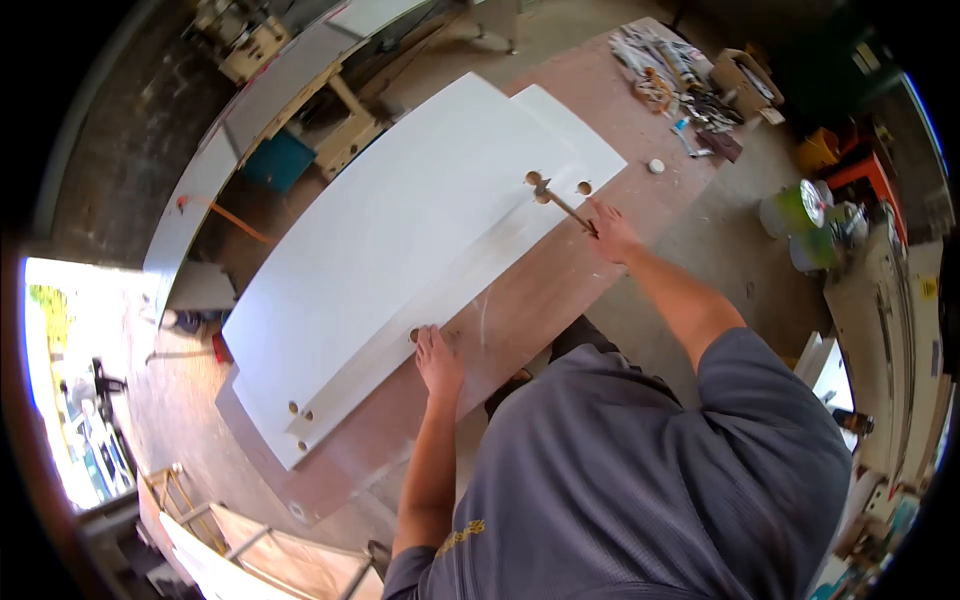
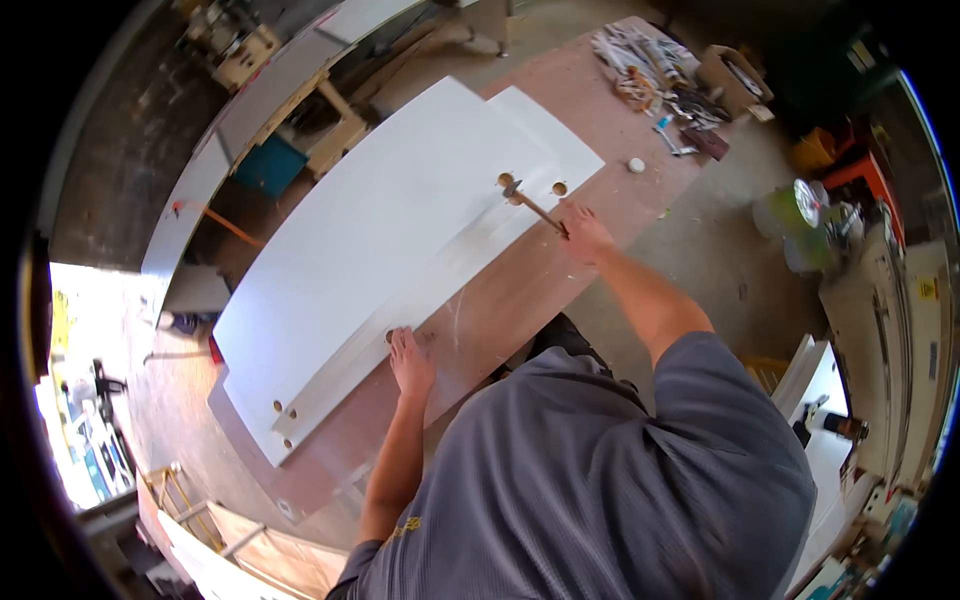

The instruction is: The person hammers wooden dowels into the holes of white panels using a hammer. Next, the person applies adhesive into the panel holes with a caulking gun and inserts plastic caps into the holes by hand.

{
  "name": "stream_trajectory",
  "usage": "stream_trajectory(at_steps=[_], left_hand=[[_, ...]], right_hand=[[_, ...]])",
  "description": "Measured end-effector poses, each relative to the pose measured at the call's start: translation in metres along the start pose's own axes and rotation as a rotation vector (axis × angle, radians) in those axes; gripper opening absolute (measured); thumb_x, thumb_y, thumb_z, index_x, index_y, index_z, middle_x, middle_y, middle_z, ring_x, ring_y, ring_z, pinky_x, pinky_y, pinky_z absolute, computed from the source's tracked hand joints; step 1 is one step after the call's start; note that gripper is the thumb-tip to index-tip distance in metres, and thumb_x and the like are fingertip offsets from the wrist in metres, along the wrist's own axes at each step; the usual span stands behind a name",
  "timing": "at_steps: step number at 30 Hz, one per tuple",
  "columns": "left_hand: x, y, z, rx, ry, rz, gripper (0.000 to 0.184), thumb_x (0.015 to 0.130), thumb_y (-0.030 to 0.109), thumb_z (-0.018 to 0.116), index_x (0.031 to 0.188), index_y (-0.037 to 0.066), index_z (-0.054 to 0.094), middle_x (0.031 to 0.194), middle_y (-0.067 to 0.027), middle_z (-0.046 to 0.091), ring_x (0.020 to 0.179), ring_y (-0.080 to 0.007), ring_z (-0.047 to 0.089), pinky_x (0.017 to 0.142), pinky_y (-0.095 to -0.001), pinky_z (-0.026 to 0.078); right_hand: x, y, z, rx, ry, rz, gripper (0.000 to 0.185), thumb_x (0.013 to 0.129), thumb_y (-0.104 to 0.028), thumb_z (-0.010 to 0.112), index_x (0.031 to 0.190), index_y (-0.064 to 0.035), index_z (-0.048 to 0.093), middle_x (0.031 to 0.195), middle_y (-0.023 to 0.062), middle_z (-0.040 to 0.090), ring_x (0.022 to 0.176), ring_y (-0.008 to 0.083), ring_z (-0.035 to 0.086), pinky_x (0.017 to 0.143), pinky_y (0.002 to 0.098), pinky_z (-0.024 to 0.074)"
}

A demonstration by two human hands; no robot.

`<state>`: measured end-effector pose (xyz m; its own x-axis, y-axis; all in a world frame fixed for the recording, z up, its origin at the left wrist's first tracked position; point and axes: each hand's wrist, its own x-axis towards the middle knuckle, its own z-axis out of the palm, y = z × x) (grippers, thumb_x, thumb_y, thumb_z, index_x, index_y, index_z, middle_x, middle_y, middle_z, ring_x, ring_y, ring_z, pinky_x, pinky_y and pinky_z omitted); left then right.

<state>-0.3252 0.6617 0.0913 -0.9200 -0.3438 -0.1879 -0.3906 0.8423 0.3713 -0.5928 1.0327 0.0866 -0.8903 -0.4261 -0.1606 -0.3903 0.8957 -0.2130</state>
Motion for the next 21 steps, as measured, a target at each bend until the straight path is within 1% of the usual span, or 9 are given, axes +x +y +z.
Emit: stream_trajectory(at_steps=[1,3,5,7,9,11,12,15,21], left_hand=[[0.003,-0.005,0.007,-0.023,0.022,-0.038,0.066,0.08,0.012,0.068,0.139,-0.001,0.042,0.147,-0.0189,0.039,0.138,-0.0364,0.038,0.109,-0.0485,0.035],[0.004,-0.001,0.006,0.003,0.118,-0.144,0.06,0.08,0.011,0.066,0.134,-0.001,0.045,0.144,-0.0173,0.043,0.134,-0.0365,0.042,0.108,-0.0486,0.035],[0.007,0.004,0.007,0.034,0.099,-0.21,0.059,0.079,0.012,0.066,0.133,-0.001,0.045,0.142,-0.0187,0.044,0.133,-0.0361,0.043,0.107,-0.0478,0.036],[0.014,0.008,0.022,0.044,0.162,-0.276,0.06,0.08,0.013,0.067,0.133,0.0,0.044,0.137,-0.0186,0.048,0.13,-0.0352,0.046,0.107,-0.049,0.036],[0.025,0.021,0.009,-0.02,0.117,-0.368,0.057,0.079,0.016,0.068,0.13,0.001,0.045,0.133,-0.0179,0.052,0.126,-0.0353,0.048,0.106,-0.0489,0.035],[0.035,0.017,0.011,0.054,0.081,-0.396,0.05,0.078,0.019,0.069,0.122,0.001,0.051,0.126,-0.0175,0.055,0.123,-0.0351,0.051,0.103,-0.0494,0.038],[0.037,0.014,0.011,0.074,0.086,-0.434,0.05,0.078,0.019,0.069,0.122,0.001,0.051,0.126,-0.0175,0.055,0.123,-0.0351,0.051,0.103,-0.0494,0.038],[0.041,0.016,0.009,0.042,0.02,-0.492,0.036,0.076,0.022,0.072,0.105,0.005,0.058,0.117,-0.0154,0.056,0.118,-0.0333,0.053,0.097,-0.0495,0.042],[0.043,0.027,0.006,0.087,-0.02,-0.554,0.044,0.074,0.03,0.076,0.108,0.003,0.065,0.126,-0.0151,0.054,0.125,-0.0327,0.049,0.097,-0.0518,0.041]], right_hand=[[0.014,0.012,0.023,-0.005,0.025,-0.009,0.057,0.089,-0.022,0.057,0.14,-0.0001,0.046,0.148,0.0229,0.04,0.136,0.0382,0.039,0.115,0.0441,0.0312],[0.02,0.014,0.009,0.218,-0.093,-0.026,0.052,0.086,-0.016,0.061,0.134,0.0024,0.05,0.152,0.0228,0.034,0.14,0.0397,0.034,0.116,0.0452,0.0297],[0.016,0.009,-0.011,0.372,-0.081,-0.009,0.067,0.082,-0.009,0.062,0.144,0.0018,0.038,0.154,0.023,0.032,0.141,0.0398,0.032,0.118,0.045,0.0278],[0.023,0.032,0.007,0.225,-0.018,-0.229,0.075,0.079,-0.005,0.059,0.148,0.0005,0.03,0.153,0.0235,0.033,0.143,0.0402,0.031,0.118,0.045,0.0268],[0.034,0.051,0.017,0.209,0.056,-0.389,0.073,0.08,-0.008,0.061,0.146,0.0054,0.033,0.156,0.0224,0.029,0.145,0.0391,0.027,0.118,0.0445,0.0284],[0.042,0.053,0.018,0.298,-0.003,-0.409,0.058,0.08,-0.006,0.063,0.134,0.0047,0.049,0.158,0.0208,0.025,0.146,0.0383,0.026,0.118,0.0441,0.0283],[0.044,0.046,0.013,0.323,-0.021,-0.439,0.058,0.08,-0.006,0.063,0.134,0.0047,0.049,0.158,0.0208,0.025,0.146,0.0383,0.026,0.118,0.0441,0.0283],[0.048,0.039,-0.001,0.15,-0.102,-0.331,0.02,0.083,-0.011,0.065,0.099,-0.0002,0.066,0.16,0.0186,0.022,0.146,0.0371,0.026,0.118,0.0446,0.0297],[0.052,0.046,-0.007,0.092,-0.212,-0.306,0.019,0.085,-0.017,0.064,0.094,-0.0005,0.067,0.16,0.0177,0.023,0.147,0.0356,0.025,0.12,0.0435,0.0279]])
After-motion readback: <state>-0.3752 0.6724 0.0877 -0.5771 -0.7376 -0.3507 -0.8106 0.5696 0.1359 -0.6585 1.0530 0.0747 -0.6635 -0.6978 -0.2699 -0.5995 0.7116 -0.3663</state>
